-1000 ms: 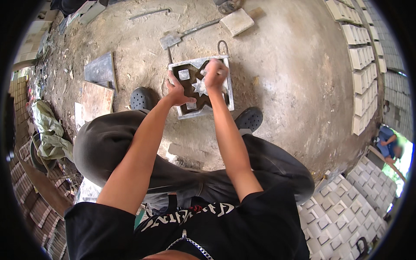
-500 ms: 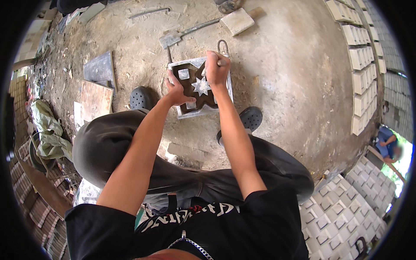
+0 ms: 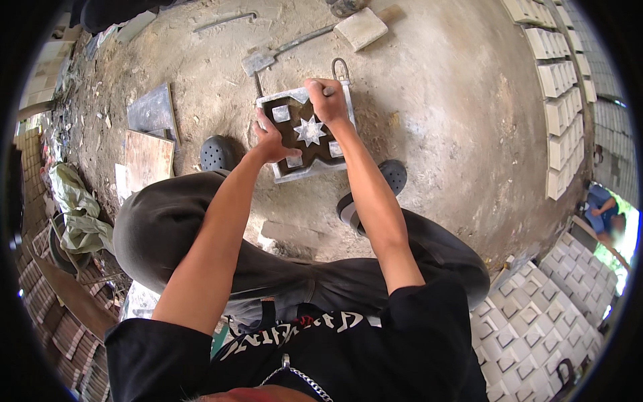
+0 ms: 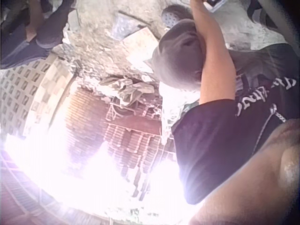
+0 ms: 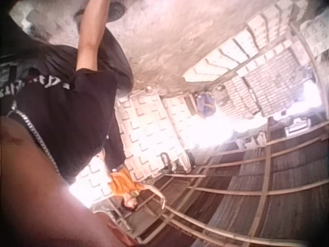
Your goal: The person fills a star-shaped metal mold with cement mixture using a trowel and then compacts the material by striking the mold with a metal tool.
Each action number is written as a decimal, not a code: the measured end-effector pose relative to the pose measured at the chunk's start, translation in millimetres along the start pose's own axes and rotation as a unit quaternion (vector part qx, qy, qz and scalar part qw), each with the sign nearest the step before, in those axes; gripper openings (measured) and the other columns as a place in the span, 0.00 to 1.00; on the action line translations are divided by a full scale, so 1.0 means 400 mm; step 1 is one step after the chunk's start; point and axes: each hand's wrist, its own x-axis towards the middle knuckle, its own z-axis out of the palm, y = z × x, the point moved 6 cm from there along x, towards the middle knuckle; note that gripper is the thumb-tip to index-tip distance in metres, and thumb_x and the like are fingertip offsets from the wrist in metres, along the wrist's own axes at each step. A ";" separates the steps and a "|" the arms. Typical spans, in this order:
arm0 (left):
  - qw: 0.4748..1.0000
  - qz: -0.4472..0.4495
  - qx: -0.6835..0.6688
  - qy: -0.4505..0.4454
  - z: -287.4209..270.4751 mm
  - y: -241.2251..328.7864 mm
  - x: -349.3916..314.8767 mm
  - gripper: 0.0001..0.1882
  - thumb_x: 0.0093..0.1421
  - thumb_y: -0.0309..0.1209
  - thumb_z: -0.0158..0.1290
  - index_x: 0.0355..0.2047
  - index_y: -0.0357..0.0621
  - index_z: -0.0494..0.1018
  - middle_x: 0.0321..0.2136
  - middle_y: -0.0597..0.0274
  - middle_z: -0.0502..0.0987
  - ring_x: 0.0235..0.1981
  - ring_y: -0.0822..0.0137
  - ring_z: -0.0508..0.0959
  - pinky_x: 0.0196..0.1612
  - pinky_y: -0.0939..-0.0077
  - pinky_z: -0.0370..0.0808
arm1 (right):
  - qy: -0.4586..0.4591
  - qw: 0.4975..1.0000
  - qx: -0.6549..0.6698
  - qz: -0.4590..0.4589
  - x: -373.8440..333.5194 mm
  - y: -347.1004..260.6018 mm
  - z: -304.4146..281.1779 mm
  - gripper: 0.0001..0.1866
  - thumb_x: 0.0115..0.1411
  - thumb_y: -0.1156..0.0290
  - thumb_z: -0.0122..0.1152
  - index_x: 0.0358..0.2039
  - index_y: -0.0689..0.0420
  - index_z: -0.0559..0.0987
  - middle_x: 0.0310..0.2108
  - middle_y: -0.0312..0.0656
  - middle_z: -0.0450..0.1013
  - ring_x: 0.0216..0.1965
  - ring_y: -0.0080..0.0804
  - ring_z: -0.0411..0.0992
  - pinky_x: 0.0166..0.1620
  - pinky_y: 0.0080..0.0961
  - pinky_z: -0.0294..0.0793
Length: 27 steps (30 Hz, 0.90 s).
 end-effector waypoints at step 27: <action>1.000 -0.008 0.014 0.004 0.009 -0.013 0.004 0.83 0.35 0.55 0.70 0.54 0.23 0.08 0.60 0.25 0.14 0.64 0.25 0.30 0.67 0.50 0.44 | -0.167 0.984 -0.056 -0.040 -0.040 -0.004 0.008 0.18 0.57 0.68 0.48 0.14 0.64 0.62 0.12 0.40 0.51 0.16 0.22 0.51 0.20 0.29 0.51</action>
